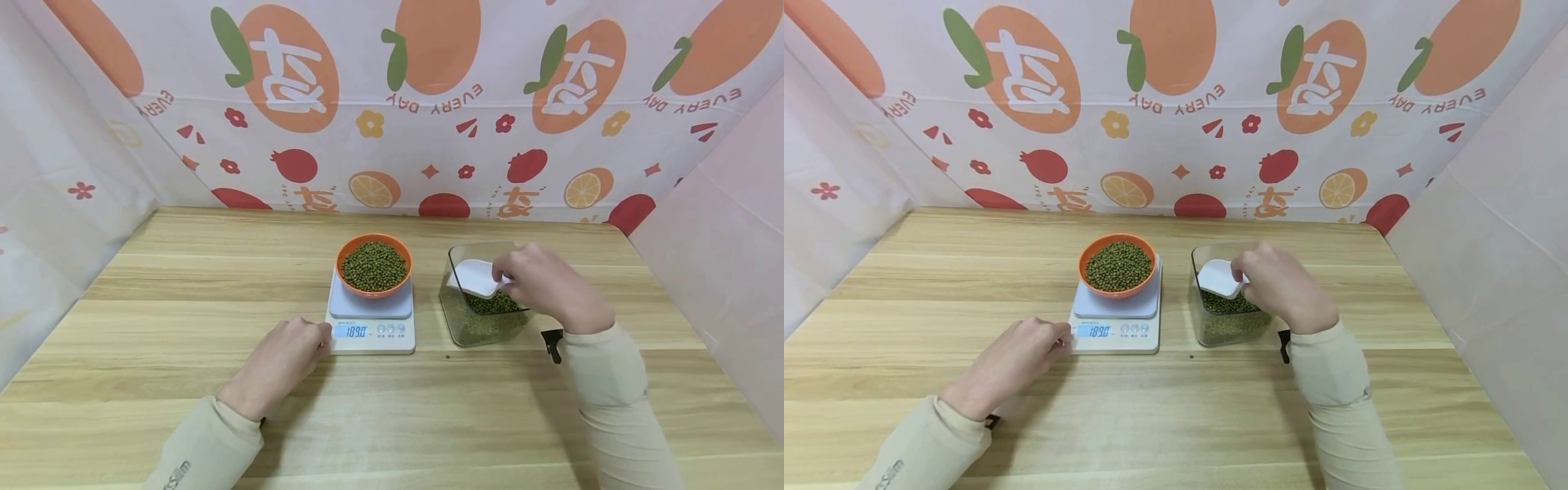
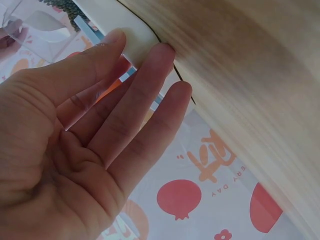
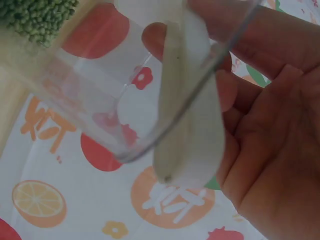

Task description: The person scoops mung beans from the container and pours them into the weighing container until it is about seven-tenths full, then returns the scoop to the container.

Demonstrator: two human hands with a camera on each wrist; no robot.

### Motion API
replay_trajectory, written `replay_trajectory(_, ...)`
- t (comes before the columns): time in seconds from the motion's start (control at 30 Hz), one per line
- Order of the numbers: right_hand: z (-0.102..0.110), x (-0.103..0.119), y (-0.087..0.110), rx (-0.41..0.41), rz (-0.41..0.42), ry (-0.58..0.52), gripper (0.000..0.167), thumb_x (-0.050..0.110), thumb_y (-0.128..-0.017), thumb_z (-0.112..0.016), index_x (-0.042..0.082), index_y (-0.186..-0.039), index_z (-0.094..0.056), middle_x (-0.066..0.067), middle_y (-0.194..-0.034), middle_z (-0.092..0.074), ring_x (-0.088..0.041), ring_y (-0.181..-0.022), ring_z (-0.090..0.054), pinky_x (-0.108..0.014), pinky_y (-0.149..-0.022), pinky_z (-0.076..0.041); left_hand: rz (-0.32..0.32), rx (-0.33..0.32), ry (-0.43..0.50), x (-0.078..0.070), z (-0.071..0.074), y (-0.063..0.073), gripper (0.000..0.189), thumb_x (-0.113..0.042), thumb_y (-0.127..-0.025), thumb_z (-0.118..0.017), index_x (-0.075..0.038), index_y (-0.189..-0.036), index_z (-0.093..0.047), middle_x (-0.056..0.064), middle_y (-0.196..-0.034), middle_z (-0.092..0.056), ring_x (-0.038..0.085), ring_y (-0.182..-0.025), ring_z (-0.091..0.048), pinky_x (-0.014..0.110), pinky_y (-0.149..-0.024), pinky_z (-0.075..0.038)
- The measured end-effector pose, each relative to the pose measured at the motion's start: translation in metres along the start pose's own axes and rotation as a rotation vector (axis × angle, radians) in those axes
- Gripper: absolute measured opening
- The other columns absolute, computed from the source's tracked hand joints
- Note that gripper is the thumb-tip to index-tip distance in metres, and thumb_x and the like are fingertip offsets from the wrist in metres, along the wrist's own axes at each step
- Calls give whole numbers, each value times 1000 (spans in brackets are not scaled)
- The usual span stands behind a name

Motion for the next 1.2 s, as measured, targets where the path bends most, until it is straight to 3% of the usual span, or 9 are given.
replay_trajectory(0.67,-14,-3,3,-60,-8,12,12,-10,-81,-73,1,-85,-72,-7,-79,-69,-19,-68,-59,-38,-62,-52,-8,0,-7,-1,0,0,39,15,-81,-69,-14,-63,-50,-7,-56,-42,8,-52,-38,23,-45,-34)
replay_trajectory(0.97,-14,-1,5,-74,-39,-10,10,-8,-82,-74,-2,-90,-73,-11,-85,-71,-23,-75,-65,-42,-70,-56,0,-13,18,2,0,2,38,17,-79,-67,-14,-63,-50,-7,-56,-39,7,-53,-35,23,-46,-33)
replay_trajectory(1.2,-13,-2,10,-103,-60,-51,7,-5,-85,-75,-1,-90,-72,-11,-86,-71,-26,-78,-67,-44,-72,-56,-26,4,20,3,0,1,38,15,-78,-72,-15,-67,-52,-7,-58,-43,8,-55,-39,24,-48,-36)
Point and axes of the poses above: each hand's wrist, its own y-axis away from the middle knuckle, its own z-axis out of the back of the hand, x = y × z, the point moved 2 cm from there along -y, towards the middle knuckle
